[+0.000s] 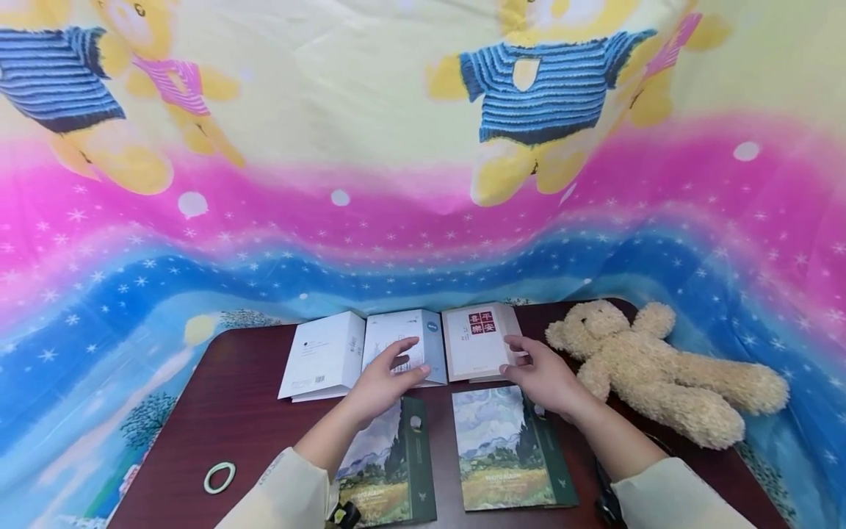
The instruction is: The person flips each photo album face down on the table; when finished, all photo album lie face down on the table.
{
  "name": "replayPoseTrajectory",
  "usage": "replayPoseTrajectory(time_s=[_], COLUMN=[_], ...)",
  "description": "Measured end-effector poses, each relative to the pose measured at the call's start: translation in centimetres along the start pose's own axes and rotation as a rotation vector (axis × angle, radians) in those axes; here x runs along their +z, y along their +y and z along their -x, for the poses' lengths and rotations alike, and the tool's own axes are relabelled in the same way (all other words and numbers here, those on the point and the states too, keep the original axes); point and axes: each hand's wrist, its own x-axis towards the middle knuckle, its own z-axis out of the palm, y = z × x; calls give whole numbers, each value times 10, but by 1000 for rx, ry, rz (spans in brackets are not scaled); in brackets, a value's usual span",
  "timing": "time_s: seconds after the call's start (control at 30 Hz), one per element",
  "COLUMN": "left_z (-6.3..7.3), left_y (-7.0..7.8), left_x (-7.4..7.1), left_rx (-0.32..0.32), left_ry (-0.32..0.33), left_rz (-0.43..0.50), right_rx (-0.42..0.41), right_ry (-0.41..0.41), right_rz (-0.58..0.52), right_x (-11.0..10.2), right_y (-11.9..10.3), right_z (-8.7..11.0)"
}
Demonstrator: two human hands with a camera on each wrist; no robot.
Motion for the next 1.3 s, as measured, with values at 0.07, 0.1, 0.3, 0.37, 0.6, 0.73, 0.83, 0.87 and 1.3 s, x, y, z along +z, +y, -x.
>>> replayPoseTrajectory(time_s=[0.07,0.1,0.3,0.37,0.6,0.73,0.83,0.87,1.3], left_z=[6,9,29,36,59,69,75,77,101], left_y=[-2,-4,-13,-15,-24,-29,-34,-37,-55], left_x=[-6,-9,-28,-34,-49,-54,-56,-56,-51], left_rx=[21,32,74,80,55,25,7,2,23], left_ry=[35,55,155,179,255,256,234,225,220], left_rz=[-51,-87,-347,-447,-778,-892,-969,-994,-1161], right_rx=[-27,-42,-149,-170,-190,-211,-219,-222,-277], right_ry=[6,11,85,104,110,118,137,145,184], right_rz=[31,55,192,237,418,519,596,623,831], right_x=[0,0,1,1,4,6,8,9,32], right_y=[-4,-5,-8,-8,-2,-1,0,1,9], right_z=[4,7,17,21,32,37,40,41,49])
